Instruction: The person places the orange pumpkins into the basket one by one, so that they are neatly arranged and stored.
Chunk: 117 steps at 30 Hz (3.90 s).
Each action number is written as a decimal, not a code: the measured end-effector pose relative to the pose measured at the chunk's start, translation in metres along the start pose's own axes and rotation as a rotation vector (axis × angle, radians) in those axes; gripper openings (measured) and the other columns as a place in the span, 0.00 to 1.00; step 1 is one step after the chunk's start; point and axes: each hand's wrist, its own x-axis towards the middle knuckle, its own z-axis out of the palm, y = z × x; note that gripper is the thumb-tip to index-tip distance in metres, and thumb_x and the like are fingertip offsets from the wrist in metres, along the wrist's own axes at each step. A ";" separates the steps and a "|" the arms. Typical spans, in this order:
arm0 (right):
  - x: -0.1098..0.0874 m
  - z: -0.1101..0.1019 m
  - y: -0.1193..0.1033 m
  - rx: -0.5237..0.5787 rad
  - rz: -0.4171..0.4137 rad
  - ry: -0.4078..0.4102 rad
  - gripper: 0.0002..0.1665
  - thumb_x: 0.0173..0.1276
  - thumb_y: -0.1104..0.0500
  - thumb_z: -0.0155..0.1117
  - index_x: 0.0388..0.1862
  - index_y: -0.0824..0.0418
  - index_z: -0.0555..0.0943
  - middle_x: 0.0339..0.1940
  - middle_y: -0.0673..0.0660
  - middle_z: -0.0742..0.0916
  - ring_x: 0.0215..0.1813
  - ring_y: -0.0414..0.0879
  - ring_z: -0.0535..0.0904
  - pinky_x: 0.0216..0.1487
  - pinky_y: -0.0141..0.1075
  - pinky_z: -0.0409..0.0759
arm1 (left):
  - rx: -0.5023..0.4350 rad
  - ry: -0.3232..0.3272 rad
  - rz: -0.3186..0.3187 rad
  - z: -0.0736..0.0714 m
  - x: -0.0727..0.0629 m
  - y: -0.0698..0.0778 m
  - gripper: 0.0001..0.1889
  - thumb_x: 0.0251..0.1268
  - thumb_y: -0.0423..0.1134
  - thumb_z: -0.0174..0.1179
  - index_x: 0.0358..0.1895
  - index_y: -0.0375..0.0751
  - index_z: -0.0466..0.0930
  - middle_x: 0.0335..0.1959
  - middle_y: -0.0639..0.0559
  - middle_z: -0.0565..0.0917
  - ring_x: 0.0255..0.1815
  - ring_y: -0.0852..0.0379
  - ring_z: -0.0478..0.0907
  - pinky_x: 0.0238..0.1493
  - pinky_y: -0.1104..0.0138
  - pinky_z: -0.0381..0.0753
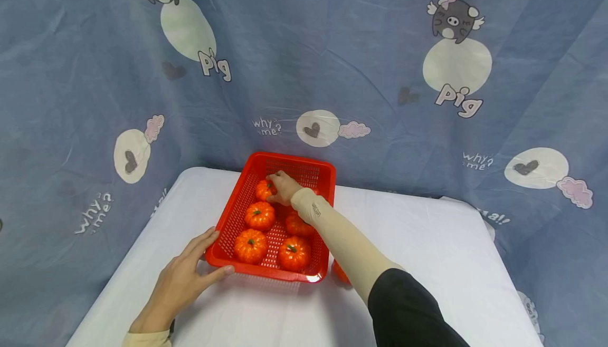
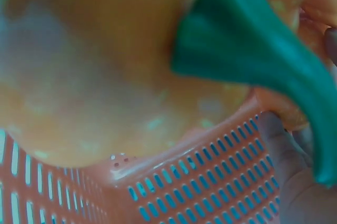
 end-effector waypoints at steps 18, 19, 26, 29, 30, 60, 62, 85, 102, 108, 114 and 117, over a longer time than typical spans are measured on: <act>-0.003 -0.009 -0.002 -0.043 0.003 -0.087 0.44 0.73 0.44 0.65 0.82 0.54 0.59 0.81 0.57 0.63 0.80 0.49 0.57 0.75 0.40 0.64 | -0.006 0.004 0.004 -0.002 -0.001 -0.001 0.51 0.52 0.75 0.65 0.77 0.50 0.66 0.77 0.52 0.67 0.45 0.53 0.81 0.48 0.44 0.81; -0.004 -0.010 -0.002 -0.034 0.004 -0.082 0.45 0.73 0.44 0.65 0.82 0.54 0.59 0.81 0.57 0.63 0.80 0.49 0.57 0.75 0.40 0.64 | -0.005 0.004 0.007 -0.002 -0.001 0.000 0.51 0.52 0.75 0.64 0.77 0.50 0.66 0.77 0.52 0.67 0.44 0.53 0.81 0.48 0.45 0.81; -0.017 -0.026 -0.005 0.002 -0.046 -0.023 0.42 0.73 0.45 0.66 0.81 0.52 0.62 0.80 0.57 0.64 0.78 0.50 0.62 0.72 0.44 0.69 | 0.001 0.004 0.012 -0.002 -0.001 0.000 0.51 0.53 0.74 0.64 0.77 0.50 0.66 0.77 0.52 0.67 0.45 0.54 0.81 0.47 0.46 0.82; -0.026 -0.033 -0.008 -0.013 -0.084 0.016 0.40 0.73 0.45 0.66 0.79 0.52 0.65 0.79 0.57 0.65 0.77 0.51 0.64 0.71 0.44 0.70 | 0.003 0.004 0.009 -0.003 -0.001 0.000 0.51 0.53 0.74 0.64 0.77 0.50 0.65 0.77 0.52 0.67 0.45 0.54 0.81 0.45 0.48 0.82; -0.029 -0.035 -0.009 -0.016 -0.096 0.028 0.40 0.72 0.45 0.66 0.79 0.52 0.66 0.79 0.57 0.65 0.76 0.52 0.64 0.70 0.45 0.71 | 0.004 0.005 0.008 -0.003 -0.001 0.000 0.51 0.53 0.74 0.64 0.77 0.50 0.65 0.77 0.51 0.67 0.45 0.55 0.81 0.45 0.48 0.82; -0.144 -0.078 0.026 0.057 -0.263 0.328 0.38 0.69 0.43 0.70 0.75 0.50 0.70 0.75 0.54 0.71 0.73 0.51 0.66 0.71 0.48 0.70 | -0.005 -0.013 -0.002 -0.003 0.002 0.003 0.53 0.52 0.75 0.64 0.78 0.49 0.64 0.77 0.49 0.66 0.48 0.51 0.81 0.50 0.40 0.80; -0.150 -0.078 0.030 0.062 -0.268 0.330 0.39 0.69 0.42 0.70 0.75 0.51 0.70 0.75 0.55 0.71 0.73 0.50 0.66 0.71 0.48 0.70 | -0.006 -0.014 -0.001 -0.003 0.002 0.003 0.53 0.52 0.75 0.64 0.78 0.48 0.64 0.77 0.48 0.66 0.48 0.51 0.81 0.50 0.40 0.80; -0.221 -0.053 0.079 0.227 -0.202 0.419 0.38 0.68 0.47 0.72 0.74 0.50 0.71 0.73 0.50 0.73 0.74 0.47 0.68 0.73 0.49 0.69 | 0.001 -0.015 -0.013 -0.002 0.001 0.003 0.53 0.52 0.75 0.64 0.78 0.48 0.64 0.77 0.48 0.66 0.48 0.51 0.80 0.50 0.39 0.81; -0.265 0.000 0.117 0.323 -0.123 0.329 0.35 0.66 0.49 0.74 0.70 0.52 0.74 0.66 0.50 0.80 0.65 0.51 0.76 0.65 0.50 0.77 | 0.004 -0.012 -0.015 -0.002 -0.001 0.002 0.53 0.53 0.74 0.65 0.79 0.50 0.63 0.77 0.47 0.66 0.48 0.49 0.80 0.50 0.38 0.80; -0.278 0.018 0.121 0.388 -0.113 0.324 0.37 0.64 0.51 0.76 0.70 0.55 0.74 0.66 0.55 0.80 0.61 0.59 0.78 0.59 0.52 0.80 | 0.004 0.000 -0.009 -0.002 -0.001 0.002 0.53 0.52 0.74 0.66 0.79 0.51 0.62 0.77 0.48 0.66 0.47 0.51 0.80 0.48 0.40 0.81; -0.284 0.036 0.119 0.397 -0.117 0.302 0.41 0.61 0.50 0.79 0.71 0.57 0.74 0.66 0.54 0.80 0.61 0.58 0.78 0.58 0.52 0.81 | -0.001 0.009 -0.003 -0.003 -0.001 0.002 0.53 0.52 0.73 0.67 0.79 0.51 0.63 0.77 0.48 0.66 0.47 0.51 0.80 0.48 0.40 0.81; -0.284 0.043 0.118 0.385 -0.116 0.278 0.41 0.59 0.51 0.80 0.70 0.56 0.74 0.65 0.54 0.80 0.62 0.54 0.78 0.58 0.50 0.81 | -0.003 0.000 -0.010 -0.004 0.000 0.001 0.53 0.52 0.74 0.66 0.79 0.51 0.62 0.77 0.48 0.66 0.48 0.51 0.80 0.49 0.40 0.81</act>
